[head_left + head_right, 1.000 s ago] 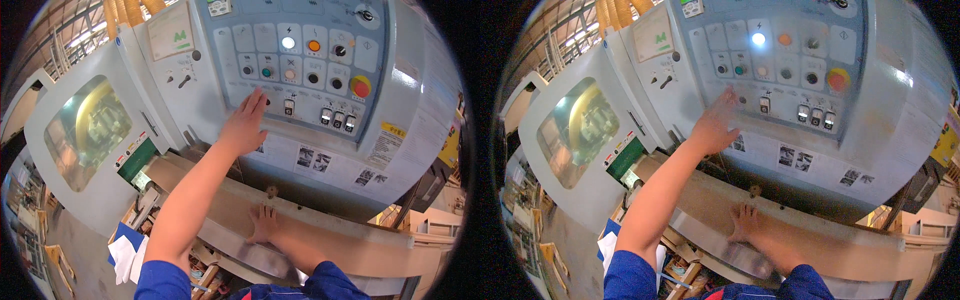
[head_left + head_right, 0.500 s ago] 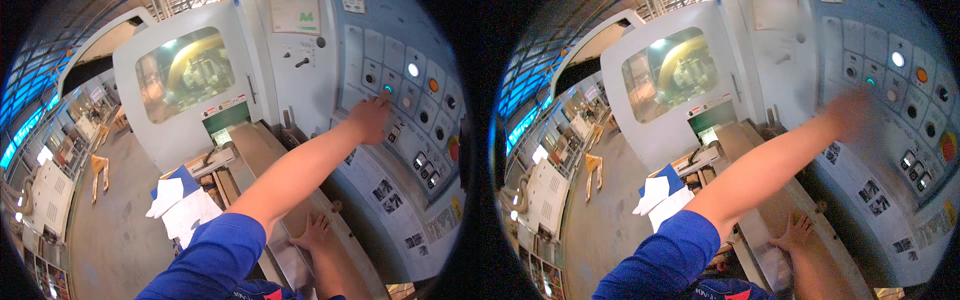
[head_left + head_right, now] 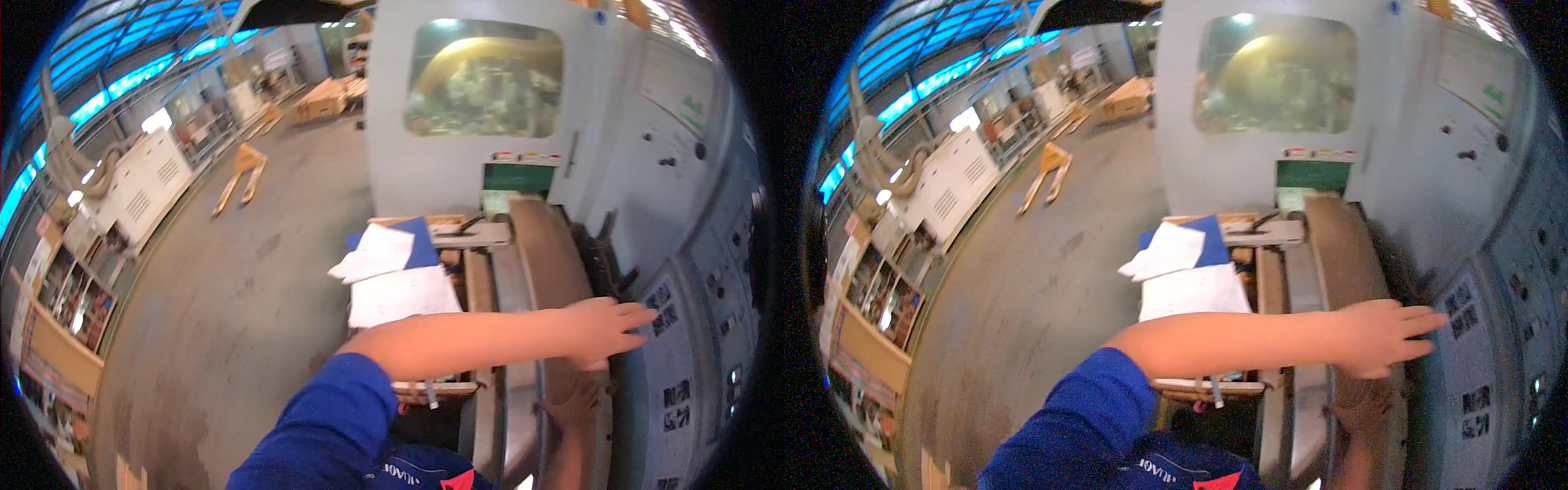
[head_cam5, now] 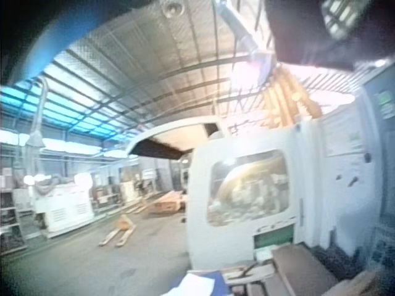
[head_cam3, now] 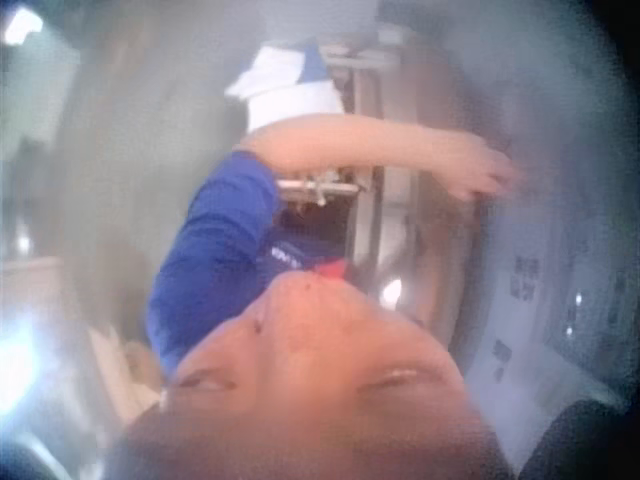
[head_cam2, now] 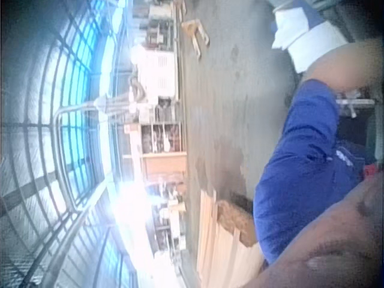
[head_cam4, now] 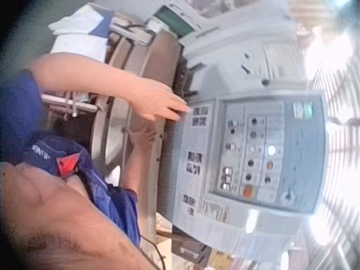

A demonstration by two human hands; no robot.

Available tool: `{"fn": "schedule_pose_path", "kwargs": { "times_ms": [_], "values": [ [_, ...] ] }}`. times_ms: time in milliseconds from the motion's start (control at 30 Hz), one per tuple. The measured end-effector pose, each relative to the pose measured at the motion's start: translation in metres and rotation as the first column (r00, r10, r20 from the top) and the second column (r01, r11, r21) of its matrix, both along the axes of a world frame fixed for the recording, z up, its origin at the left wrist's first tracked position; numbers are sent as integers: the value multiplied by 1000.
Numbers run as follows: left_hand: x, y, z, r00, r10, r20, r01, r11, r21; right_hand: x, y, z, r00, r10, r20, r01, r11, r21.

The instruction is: The person adjusts components inside a large woodworking machine using pliers, then walks through a warehouse to operate a control panel, feeds a wooden board into the machine, and checks the results.

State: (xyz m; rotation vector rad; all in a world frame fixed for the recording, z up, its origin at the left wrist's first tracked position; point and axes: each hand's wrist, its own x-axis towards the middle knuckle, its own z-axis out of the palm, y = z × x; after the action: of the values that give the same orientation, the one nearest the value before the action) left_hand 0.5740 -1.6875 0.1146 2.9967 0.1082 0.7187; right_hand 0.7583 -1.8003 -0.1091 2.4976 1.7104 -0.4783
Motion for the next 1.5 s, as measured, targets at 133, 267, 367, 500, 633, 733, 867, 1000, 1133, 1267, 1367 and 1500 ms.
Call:
{"fn": "schedule_pose_path", "kwargs": {
  "times_ms": [133, 267, 367, 500, 633, 733, 867, 1000, 1133, 1267, 1367, 1500],
  "values": [
    [-203, -49, -28, 932, 343, -120, -363, 865, -346, -1, 3, -20, 997, -34, 71, 34, 999, 2],
    [-409, -146, -103, 418, 905, -79, -750, 295, -592, -22, -5, -24, 967, -178, 183, 168, 984, 65],
    [-527, -246, -201, -101, 972, -213, -706, -221, -673, -36, -10, -25, 958, -203, 202, 178, 975, 135],
    [-664, -444, -373, -287, 590, -755, -571, -738, -359, -187, 10, -15, 994, 101, 36, -99, 740, 665],
    [-718, -518, -408, 174, 339, -925, -736, -579, -351, -348, 36, 1, 924, 374, -80, -187, 624, 759],
    [-759, -484, -386, 100, 288, -952, -686, -674, -275, -467, 44, 42, 898, 423, -122, -216, 663, 717],
    [-840, -422, -383, 54, 577, -815, -569, -653, -500, -571, 68, 53, 833, 543, -102, -313, 615, 724],
    [-910, -327, -367, -26, 636, -772, -758, -515, -399, -638, 98, 44, 800, 578, -162, -328, 647, 689],
    [-981, -250, -373, 3, 681, -732, -720, -507, -475, -707, 154, 19, 787, 571, -234, -261, 652, 712],
    [-1070, -267, -446, -190, 739, -647, -280, -672, -686, -773, 245, -18, 718, 641, -271, -265, 611, 746],
    [-1100, -244, -458, -158, 481, -862, -225, -868, -443, -808, 319, -17, 728, 606, -320, -221, 650, 727],
    [-1116, -128, -456, -34, 374, -927, -274, -895, -351, -848, 425, -9, 722, 612, -322, -276, 682, 677]
  ]
}}
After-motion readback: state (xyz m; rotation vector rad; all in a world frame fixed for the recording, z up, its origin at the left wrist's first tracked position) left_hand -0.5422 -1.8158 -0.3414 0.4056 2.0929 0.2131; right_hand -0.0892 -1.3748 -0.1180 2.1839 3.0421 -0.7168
